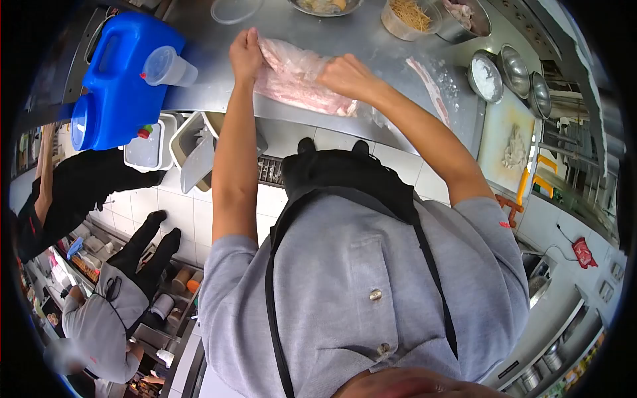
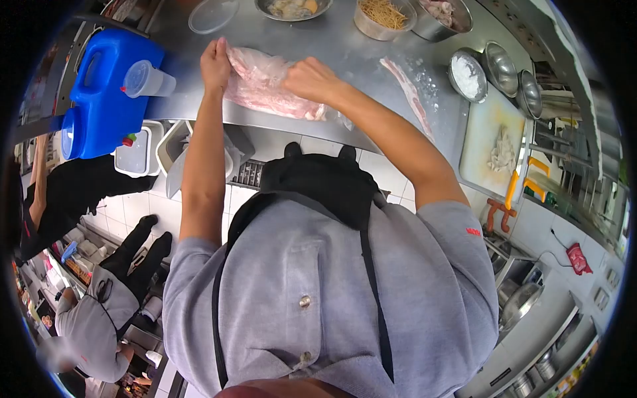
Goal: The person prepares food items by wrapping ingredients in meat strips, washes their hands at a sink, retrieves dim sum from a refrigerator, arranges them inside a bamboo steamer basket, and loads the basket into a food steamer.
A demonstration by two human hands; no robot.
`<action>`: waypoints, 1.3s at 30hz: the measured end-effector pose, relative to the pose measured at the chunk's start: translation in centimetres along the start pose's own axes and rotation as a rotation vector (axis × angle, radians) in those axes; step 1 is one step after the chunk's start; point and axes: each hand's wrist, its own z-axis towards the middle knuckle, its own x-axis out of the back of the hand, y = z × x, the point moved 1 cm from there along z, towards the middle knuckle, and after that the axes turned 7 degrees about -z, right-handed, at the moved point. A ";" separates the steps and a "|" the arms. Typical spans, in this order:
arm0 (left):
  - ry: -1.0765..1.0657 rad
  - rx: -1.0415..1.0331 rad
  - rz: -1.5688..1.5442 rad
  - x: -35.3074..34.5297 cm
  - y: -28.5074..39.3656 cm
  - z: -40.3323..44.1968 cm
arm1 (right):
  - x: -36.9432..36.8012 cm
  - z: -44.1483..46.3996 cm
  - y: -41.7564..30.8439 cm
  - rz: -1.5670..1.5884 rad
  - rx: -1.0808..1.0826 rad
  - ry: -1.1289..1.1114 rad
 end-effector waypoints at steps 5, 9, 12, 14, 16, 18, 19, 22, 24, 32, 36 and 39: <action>0.299 0.178 -0.412 -0.4 -1.7 -0.7 | -0.8 -2.1 -0.9 -0.017 -0.033 0.051; 0.336 0.057 -0.311 0.3 -3.7 0.3 | -0.3 -3.1 -1.2 0.105 -0.079 0.319; 0.277 0.102 -0.375 0.8 -3.5 -0.1 | 0.5 -3.4 -1.1 0.329 -0.217 0.373; 0.249 0.086 -0.348 1.1 -3.4 -0.6 | 0.4 -3.0 -1.5 0.475 -0.322 0.337; 0.257 -0.007 -0.235 1.4 -2.2 -2.1 | 0.3 -1.7 -2.4 0.416 -0.561 0.313; 0.304 -0.145 -0.048 1.1 -1.4 -3.8 | 0.0 -0.9 -2.7 0.406 -0.555 0.372; 0.346 -0.278 0.140 0.9 -1.2 -4.8 | -0.2 -0.2 -2.9 0.395 -0.549 0.431; 0.230 -0.125 0.120 -0.5 -0.8 -8.5 | 0.3 0.3 -3.1 0.362 -0.490 0.504; 0.223 -0.287 0.231 -1.6 -0.6 -9.6 | 0.1 0.7 -3.6 0.270 -0.437 0.424; 0.192 -0.035 0.130 0.1 3.2 -11.6 | 4.0 1.0 -5.7 0.056 -0.325 0.120; 0.172 -0.052 0.142 0.5 3.3 -11.4 | 3.5 0.0 -5.0 -0.013 -0.254 0.155; 0.165 -0.055 0.088 0.6 3.5 -11.7 | 2.7 -0.7 -4.8 -0.051 -0.222 0.157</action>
